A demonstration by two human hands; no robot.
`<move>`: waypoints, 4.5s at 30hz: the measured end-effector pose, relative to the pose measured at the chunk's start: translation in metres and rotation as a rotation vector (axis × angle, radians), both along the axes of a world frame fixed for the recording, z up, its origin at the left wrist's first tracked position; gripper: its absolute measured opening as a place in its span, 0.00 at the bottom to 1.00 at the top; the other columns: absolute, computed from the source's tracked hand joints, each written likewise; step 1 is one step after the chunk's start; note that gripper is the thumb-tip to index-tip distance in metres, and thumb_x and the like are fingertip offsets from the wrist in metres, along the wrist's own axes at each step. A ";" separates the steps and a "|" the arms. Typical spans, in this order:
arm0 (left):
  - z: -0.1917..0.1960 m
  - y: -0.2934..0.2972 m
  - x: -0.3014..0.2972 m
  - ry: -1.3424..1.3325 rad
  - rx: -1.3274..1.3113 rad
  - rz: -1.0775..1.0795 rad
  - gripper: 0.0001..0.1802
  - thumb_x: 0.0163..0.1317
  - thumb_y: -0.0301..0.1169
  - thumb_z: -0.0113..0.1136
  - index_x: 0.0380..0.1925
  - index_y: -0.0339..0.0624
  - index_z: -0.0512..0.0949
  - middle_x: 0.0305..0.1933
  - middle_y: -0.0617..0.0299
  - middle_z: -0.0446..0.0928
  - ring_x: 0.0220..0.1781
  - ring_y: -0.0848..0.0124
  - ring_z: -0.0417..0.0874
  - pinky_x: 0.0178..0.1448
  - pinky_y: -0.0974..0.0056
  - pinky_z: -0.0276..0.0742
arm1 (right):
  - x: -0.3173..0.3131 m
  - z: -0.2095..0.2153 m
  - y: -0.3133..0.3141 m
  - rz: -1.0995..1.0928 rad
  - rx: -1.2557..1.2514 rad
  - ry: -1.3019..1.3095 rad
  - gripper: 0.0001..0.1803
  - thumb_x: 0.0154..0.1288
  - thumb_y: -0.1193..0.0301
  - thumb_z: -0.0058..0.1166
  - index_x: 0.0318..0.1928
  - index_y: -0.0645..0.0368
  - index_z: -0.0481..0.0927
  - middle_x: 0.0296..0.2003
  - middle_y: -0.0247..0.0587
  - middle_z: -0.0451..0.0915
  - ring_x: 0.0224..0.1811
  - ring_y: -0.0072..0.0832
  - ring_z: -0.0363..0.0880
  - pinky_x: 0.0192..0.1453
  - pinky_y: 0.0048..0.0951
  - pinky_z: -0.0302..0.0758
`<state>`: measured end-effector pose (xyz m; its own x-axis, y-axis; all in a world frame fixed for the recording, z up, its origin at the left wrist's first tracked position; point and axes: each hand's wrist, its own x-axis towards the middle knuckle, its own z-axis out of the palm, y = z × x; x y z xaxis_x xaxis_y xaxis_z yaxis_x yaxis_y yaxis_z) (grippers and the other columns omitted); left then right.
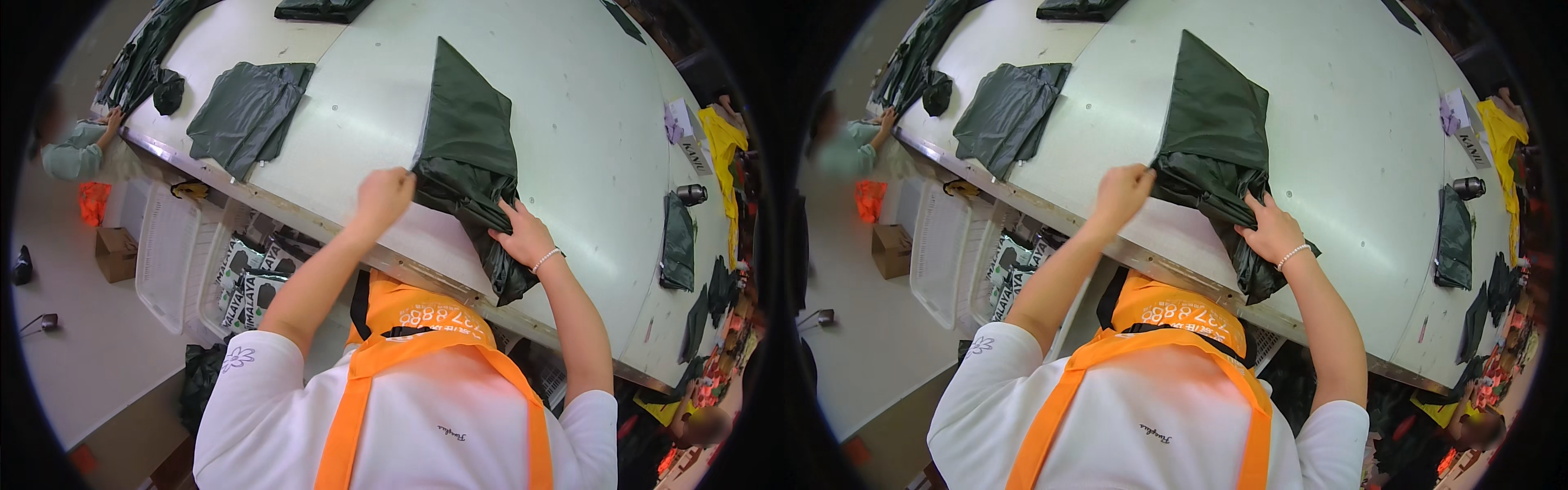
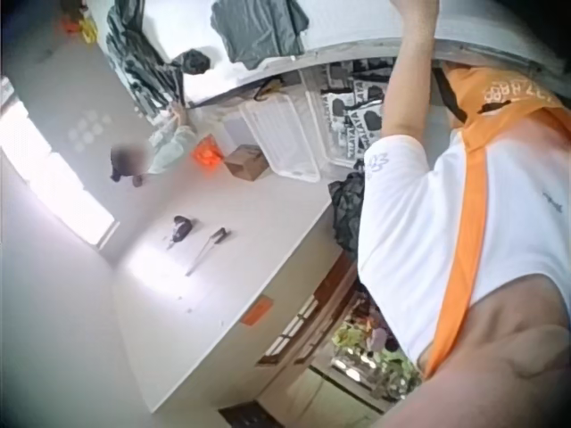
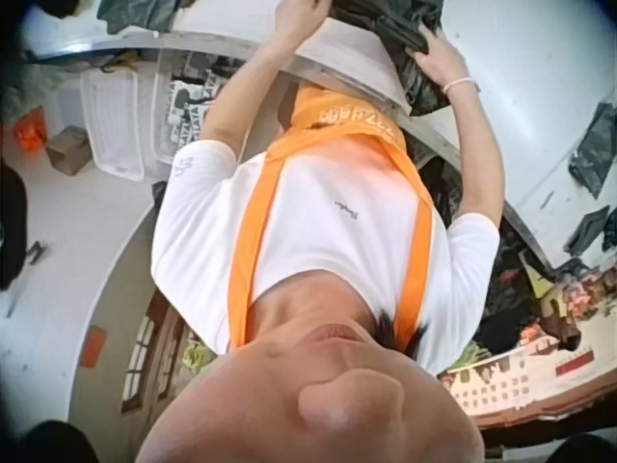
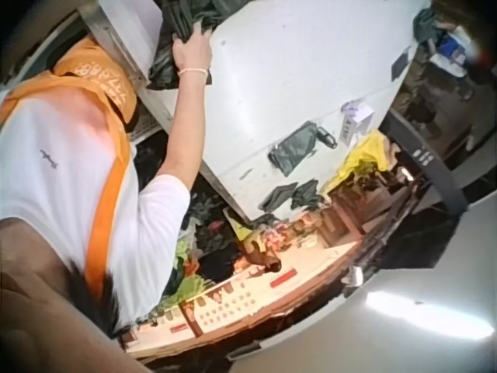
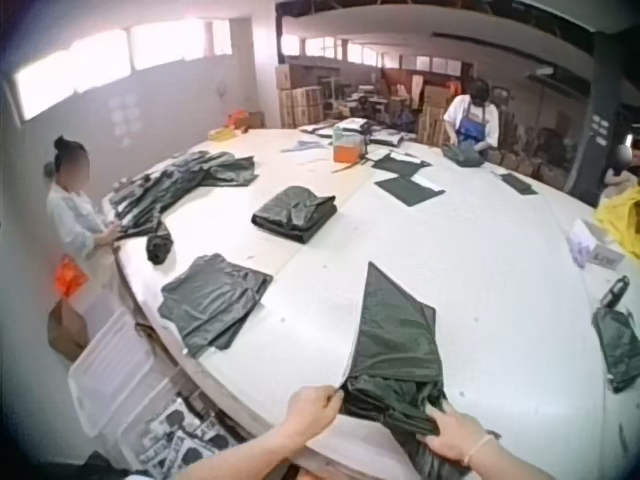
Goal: The person folds dark green pants on a white table, marks them with a pen, and places them into a white plastic basket. The person repeats this process with multiple pairs of pants.
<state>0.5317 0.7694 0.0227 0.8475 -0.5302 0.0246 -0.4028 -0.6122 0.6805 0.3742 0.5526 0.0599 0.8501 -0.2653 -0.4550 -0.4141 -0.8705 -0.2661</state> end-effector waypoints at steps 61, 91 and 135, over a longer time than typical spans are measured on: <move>-0.185 -0.022 -0.109 1.165 -0.895 0.043 0.22 0.60 0.26 0.55 0.56 0.41 0.68 0.55 0.57 0.72 0.53 0.67 0.74 0.51 0.61 0.75 | 0.032 -0.046 0.016 0.386 -0.512 -0.462 0.08 0.57 0.74 0.46 0.36 0.60 0.76 0.31 0.46 0.78 0.30 0.36 0.80 0.32 0.34 0.77; -0.117 -0.031 -0.100 1.672 -0.958 0.435 0.19 0.69 0.41 0.42 0.55 0.47 0.69 0.56 0.59 0.73 0.55 0.62 0.76 0.54 0.55 0.77 | 0.108 -0.088 -0.021 -0.073 -0.117 -0.656 0.32 0.65 0.51 0.42 0.64 0.57 0.64 0.65 0.50 0.61 0.68 0.42 0.57 0.71 0.37 0.51; 0.053 -0.084 -0.059 -1.124 0.482 -0.911 0.38 0.53 0.40 0.55 0.67 0.67 0.58 0.72 0.46 0.48 0.53 0.55 0.67 0.53 0.59 0.67 | -0.031 -0.020 0.051 -1.047 1.327 -0.644 0.11 0.69 0.76 0.38 0.36 0.76 0.70 0.37 0.55 0.77 0.39 0.42 0.83 0.43 0.31 0.82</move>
